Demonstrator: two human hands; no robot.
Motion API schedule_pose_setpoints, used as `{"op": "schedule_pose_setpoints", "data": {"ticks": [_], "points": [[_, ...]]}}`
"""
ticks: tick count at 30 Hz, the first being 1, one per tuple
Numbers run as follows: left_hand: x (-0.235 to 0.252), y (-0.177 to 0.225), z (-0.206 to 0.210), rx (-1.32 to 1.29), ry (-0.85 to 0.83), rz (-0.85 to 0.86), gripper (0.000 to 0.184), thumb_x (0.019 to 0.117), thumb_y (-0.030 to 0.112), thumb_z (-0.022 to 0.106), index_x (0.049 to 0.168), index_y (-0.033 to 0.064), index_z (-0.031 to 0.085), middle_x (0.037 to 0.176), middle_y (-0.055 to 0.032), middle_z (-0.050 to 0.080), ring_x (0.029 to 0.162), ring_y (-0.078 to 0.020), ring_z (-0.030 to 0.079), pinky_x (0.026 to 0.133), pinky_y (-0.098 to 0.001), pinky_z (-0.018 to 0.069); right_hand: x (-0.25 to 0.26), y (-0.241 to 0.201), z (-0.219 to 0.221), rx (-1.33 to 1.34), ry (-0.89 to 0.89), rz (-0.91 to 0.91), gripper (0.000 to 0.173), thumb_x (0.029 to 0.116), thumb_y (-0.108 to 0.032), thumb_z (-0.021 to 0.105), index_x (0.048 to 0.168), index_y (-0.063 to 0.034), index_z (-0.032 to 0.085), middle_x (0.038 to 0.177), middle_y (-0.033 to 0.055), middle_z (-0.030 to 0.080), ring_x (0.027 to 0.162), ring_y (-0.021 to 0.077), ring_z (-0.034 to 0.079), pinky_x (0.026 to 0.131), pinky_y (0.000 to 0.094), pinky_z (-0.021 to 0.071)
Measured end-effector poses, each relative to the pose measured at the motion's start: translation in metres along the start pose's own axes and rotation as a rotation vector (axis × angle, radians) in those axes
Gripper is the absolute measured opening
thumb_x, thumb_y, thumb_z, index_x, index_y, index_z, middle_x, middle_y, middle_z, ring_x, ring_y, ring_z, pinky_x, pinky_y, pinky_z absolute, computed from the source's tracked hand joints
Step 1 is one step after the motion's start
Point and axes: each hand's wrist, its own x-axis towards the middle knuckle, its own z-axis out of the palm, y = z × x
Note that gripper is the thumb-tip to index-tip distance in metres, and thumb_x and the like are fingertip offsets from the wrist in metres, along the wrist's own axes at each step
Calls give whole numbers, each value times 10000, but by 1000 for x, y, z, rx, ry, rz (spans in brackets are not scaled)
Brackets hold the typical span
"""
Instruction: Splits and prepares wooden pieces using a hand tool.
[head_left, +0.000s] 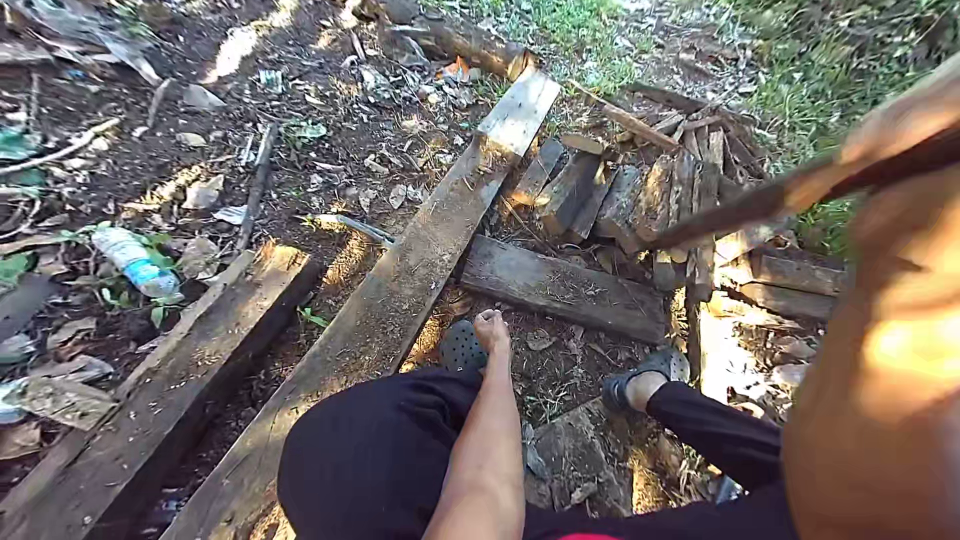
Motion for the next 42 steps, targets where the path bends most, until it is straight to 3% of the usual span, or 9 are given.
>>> {"op": "schedule_pose_setpoints", "data": {"ticks": [2,5,10,14,23,26,31,37,42], "points": [[1,2,-2,-3,25,3,266,994,147,656,1205,-15,671,986,-196,706,779,-282,702,694,-442,605,-97,53,44,-139,-31,390,544,1068,-609,300,1042,-117,531,671,-2,551,499,151,560,465,355,530],[-11,7,-11,58,46,55,276,985,168,664,1191,-14,687,1015,-214,713,830,-316,705,761,-494,599,-219,191,70,-247,-200,881,764,1003,-747,259,837,-75,584,552,53,513,412,230,517,426,449,501],[-16,21,-28,107,54,114,295,1003,180,638,1220,-16,677,1029,-219,720,840,-322,720,778,-503,609,-212,164,73,-88,-99,1154,755,1019,-727,272,883,-47,571,572,43,512,406,176,507,394,366,501],[-12,27,-22,61,75,99,295,1000,175,649,1227,-13,677,1047,-222,720,857,-328,722,781,-507,606,-163,119,59,-26,15,1074,769,1021,-728,217,959,-49,571,593,27,512,415,158,509,389,344,499],[-14,37,0,65,112,176,266,1002,182,657,1186,-8,683,974,-186,720,813,-279,721,761,-458,613,-78,43,31,-31,-1,336,700,966,-798,285,883,-165,570,557,2,517,377,161,509,359,356,507],[-15,50,0,-36,163,236,280,1008,231,668,1184,13,678,939,-166,709,746,-253,704,714,-438,612,-122,89,48,-119,-73,603,834,894,-884,258,948,-108,560,573,57,515,401,217,522,392,424,508],[-28,86,-5,-187,154,365,364,1019,356,659,1174,28,680,940,-147,698,747,-241,691,672,-425,607,-230,225,75,-305,-275,1044,799,993,-761,277,869,-45,609,597,76,548,464,230,552,490,450,532],[-41,124,4,-205,-40,561,658,987,621,567,1403,111,581,1300,-121,658,1126,-236,662,952,-472,561,-230,219,73,-108,-117,1148,743,1009,-736,308,821,-64,562,550,57,522,398,201,529,397,397,517],[-70,146,34,15,-227,821,801,932,726,554,1525,196,462,1451,-77,593,1258,-232,618,1015,-487,541,-245,222,74,-125,-146,1128,752,1005,-743,299,798,-73,570,555,55,528,415,196,532,422,394,509]]}}
